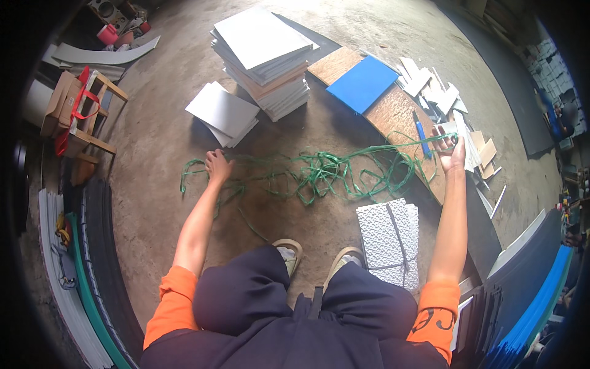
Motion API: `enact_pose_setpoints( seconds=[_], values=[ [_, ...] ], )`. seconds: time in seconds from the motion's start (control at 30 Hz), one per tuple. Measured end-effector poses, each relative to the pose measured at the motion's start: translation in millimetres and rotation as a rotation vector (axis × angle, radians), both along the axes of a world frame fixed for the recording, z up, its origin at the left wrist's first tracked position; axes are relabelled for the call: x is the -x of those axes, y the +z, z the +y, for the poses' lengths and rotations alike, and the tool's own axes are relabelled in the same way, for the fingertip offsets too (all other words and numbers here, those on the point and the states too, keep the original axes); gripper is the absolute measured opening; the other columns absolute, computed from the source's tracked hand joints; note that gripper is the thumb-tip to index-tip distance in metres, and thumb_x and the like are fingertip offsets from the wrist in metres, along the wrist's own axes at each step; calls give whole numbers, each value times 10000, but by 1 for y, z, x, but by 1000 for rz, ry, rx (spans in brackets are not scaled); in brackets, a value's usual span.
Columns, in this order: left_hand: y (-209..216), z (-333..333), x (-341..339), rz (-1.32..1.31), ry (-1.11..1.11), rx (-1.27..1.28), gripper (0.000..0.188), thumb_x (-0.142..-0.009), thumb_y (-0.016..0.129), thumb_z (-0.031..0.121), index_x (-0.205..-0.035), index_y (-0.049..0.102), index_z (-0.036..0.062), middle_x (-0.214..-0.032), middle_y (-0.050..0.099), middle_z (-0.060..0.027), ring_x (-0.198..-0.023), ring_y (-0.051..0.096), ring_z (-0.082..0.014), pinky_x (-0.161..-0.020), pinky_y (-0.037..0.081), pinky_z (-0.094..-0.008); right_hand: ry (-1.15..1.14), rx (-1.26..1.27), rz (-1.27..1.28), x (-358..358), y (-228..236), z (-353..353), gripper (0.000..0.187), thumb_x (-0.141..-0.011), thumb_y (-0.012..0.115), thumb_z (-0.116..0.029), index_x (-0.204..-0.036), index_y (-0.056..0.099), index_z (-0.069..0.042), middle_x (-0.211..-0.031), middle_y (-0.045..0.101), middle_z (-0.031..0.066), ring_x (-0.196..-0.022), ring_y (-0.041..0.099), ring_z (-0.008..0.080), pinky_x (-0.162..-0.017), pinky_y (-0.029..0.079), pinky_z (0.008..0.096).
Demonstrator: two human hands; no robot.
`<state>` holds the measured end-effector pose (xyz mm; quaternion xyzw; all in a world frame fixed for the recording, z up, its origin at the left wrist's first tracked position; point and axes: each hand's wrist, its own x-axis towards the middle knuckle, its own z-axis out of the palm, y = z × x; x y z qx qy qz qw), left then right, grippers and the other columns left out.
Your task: The person untangles a bundle of green straps by hand, repeatedly pulling and separating loops. They work over a cluttered workshop floor with stacks of boards and tools nearby, occasionally adjusting the strap bundle to isolate knots.
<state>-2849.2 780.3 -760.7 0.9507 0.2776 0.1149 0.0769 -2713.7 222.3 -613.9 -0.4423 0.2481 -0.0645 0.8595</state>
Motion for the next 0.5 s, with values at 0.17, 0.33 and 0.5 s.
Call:
enact_pose_setpoints(
  seconds=[0.17, 0.33, 0.5],
  values=[
    [13, -87, -45, -225, -656, 136, 443, -716, 652, 233, -1075, 467, 51, -1097, 447, -136, -1052, 417, -297, -885, 349, -404, 139, -61, -137, -10, 42, 11, 289, -854, 348, -190, -818, 488, 61, -831, 564, 173, -809, 564, 308, -841, 471, 436],
    [3, -188, -72, -116, -1110, 443, 508, -783, 587, 249, -1207, 381, 59, -1226, 406, -130, -1148, 388, -265, -969, 292, -433, 209, -73, -237, 2, 86, 34, 279, -838, 371, -155, -733, 516, 60, -745, 568, 159, -764, 573, 293, -856, 468, 408],
    [-25, -231, -83, -66, -1092, 350, 683, -805, 572, 268, -1340, 190, 86, -1320, 329, -137, -1229, 319, -260, -1030, 187, -486, 305, -149, -377, 20, 108, 19, 248, -829, 389, -128, -717, 505, 62, -734, 546, 152, -731, 546, 256, -909, 438, 408]
  ],
)
